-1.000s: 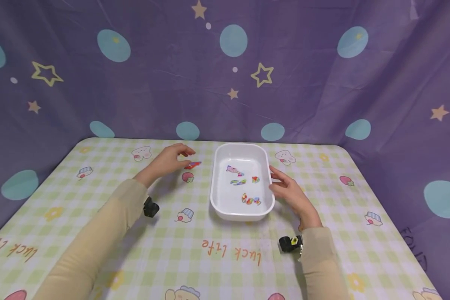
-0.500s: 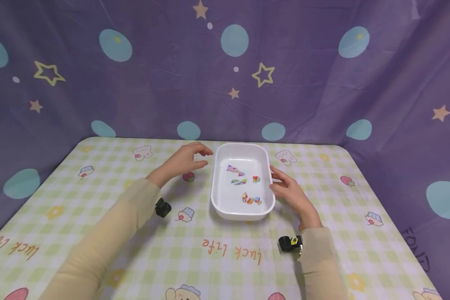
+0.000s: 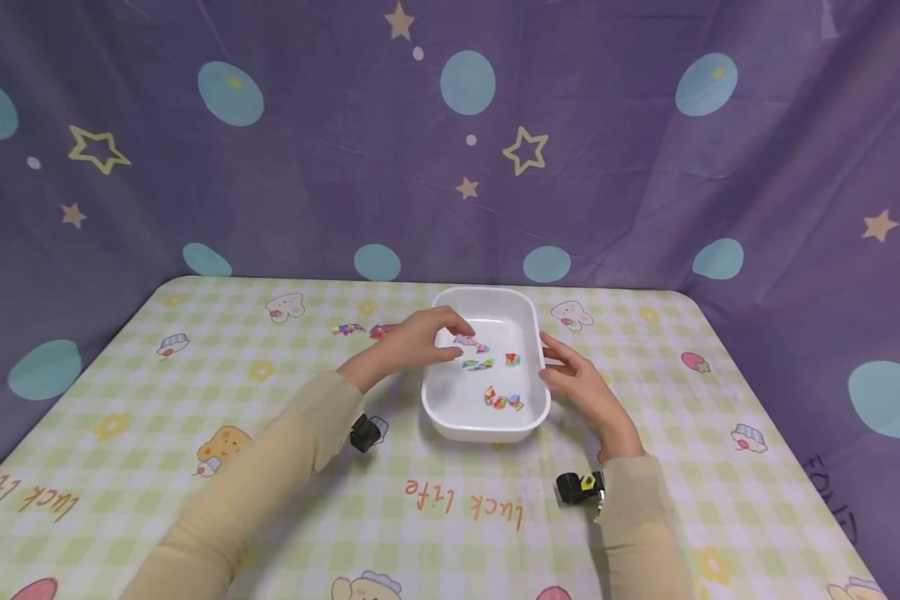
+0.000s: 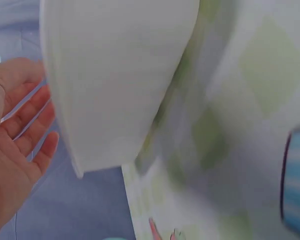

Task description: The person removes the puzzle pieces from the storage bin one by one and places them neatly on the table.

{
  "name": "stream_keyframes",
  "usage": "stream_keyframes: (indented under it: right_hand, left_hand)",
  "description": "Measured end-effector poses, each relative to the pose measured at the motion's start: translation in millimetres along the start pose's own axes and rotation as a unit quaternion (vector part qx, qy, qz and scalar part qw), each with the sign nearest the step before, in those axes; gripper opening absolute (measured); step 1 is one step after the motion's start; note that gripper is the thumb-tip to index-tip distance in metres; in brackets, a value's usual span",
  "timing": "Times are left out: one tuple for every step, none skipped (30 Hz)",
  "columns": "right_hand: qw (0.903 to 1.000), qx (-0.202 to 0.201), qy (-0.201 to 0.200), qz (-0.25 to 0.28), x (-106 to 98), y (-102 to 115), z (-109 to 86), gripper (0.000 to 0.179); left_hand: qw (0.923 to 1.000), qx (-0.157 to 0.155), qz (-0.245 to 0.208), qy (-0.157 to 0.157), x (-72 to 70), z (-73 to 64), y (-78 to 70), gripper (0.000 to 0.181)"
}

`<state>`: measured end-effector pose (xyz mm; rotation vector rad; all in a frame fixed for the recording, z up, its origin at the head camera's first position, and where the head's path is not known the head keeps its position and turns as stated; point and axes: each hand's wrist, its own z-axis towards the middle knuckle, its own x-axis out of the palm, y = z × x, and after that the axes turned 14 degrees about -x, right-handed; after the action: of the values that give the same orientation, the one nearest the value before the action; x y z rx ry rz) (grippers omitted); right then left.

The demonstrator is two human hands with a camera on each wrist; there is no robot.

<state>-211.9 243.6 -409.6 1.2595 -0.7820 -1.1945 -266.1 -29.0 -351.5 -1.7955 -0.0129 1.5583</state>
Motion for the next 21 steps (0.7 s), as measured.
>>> stream_keyframes:
  right_hand:
    - [1.0,0.0,-0.002,-0.001,0,0,0.1,0.063]
    - [1.0,0.0,-0.003,-0.002,0,0,0.2,0.063]
    - [1.0,0.0,-0.004,-0.004,0,-1,0.3,0.063]
    - [1.0,0.0,-0.003,-0.005,0,-1,0.3,0.063]
    - [1.0,0.001,-0.004,-0.005,0,-1,0.3,0.062]
    - [1.0,0.001,-0.004,-0.004,0,-2,0.4,0.063]
    - [1.0,0.001,-0.004,-0.003,0,-2,0.2,0.062]
    - [1.0,0.001,-0.004,-0.003,0,-2,0.1,0.062]
    - [1.0,0.001,-0.004,-0.002,0,-2,0.0,0.062]
    - [1.0,0.001,-0.004,0.0,0,-2,0.0,0.062]
    - [1.0,0.002,-0.004,0.002,0,-2,0.0,0.062]
    - [1.0,0.001,-0.003,0.003,0,-2,0.0,0.062]
    - [1.0,0.001,-0.003,0.003,0,-1,0.1,0.062]
    - [1.0,0.0,-0.001,0.004,0,-1,0.1,0.062]
    - [1.0,-0.001,0.001,0.005,0,-1,0.1,0.062]
    - [1.0,-0.001,0.002,0.007,1,-1,0.0,0.062]
    - [1.0,-0.001,0.003,0.007,1,0,-0.2,0.062]
    - [1.0,-0.001,0.003,0.007,1,0,-0.3,0.062]
    - [1.0,-0.001,0.002,0.008,1,0,-0.4,0.062]
    - [1.0,-0.001,0.002,0.008,1,0,-0.6,0.062]
    - [1.0,-0.002,0.002,0.008,1,0,-0.7,0.062]
  left_hand:
    - [1.0,0.002,-0.001,0.005,2.5,1.1,-1.6,0.027]
    - [0.9999,0.006,-0.003,0.011,5.3,2.4,-2.9,0.026]
    - [0.9998,0.009,-0.003,0.018,7.7,3.9,-4.2,0.026]
    - [0.9996,0.012,-0.004,0.025,10.2,5.4,-5.3,0.027]
    - [0.9993,0.015,-0.004,0.033,12.6,7.1,-6.3,0.027]
    - [0.999,0.018,-0.003,0.041,15.0,8.7,-6.9,0.027]
    - [0.9986,0.023,0.001,0.048,17.7,10.6,-7.6,0.028]
    - [0.998,0.027,0.001,0.057,20.3,12.5,-8.1,0.028]
    - [0.9974,0.03,-0.001,0.066,22.2,13.9,-8.8,0.029]
    - [0.9967,0.033,0.0,0.075,24.1,15.3,-9.4,0.029]
    - [0.996,0.034,0.002,0.083,25.7,16.5,-10.0,0.029]
    - [0.9953,0.034,0.004,0.09,27.0,17.4,-10.6,0.029]
    - [0.9947,0.033,0.008,0.097,28.1,18.3,-11.3,0.029]
    - [0.994,0.032,0.011,0.104,28.9,18.9,-12.0,0.03]
    - [0.9934,0.031,0.017,0.109,29.4,19.3,-13.1,0.031]
    - [0.9929,0.03,0.024,0.112,30.0,19.7,-14.1,0.031]
    - [0.9925,0.029,0.028,0.115,30.5,20.1,-15.0,0.031]
    - [0.9921,0.031,0.032,0.117,31.2,20.6,-16.0,0.031]
    - [0.9917,0.032,0.036,0.119,32.2,21.5,-16.6,0.031]
    - [0.9913,0.033,0.038,0.122,33.1,22.3,-17.3,0.031]
    - [0.9908,0.033,0.039,0.125,34.1,23.1,-18.1,0.03]
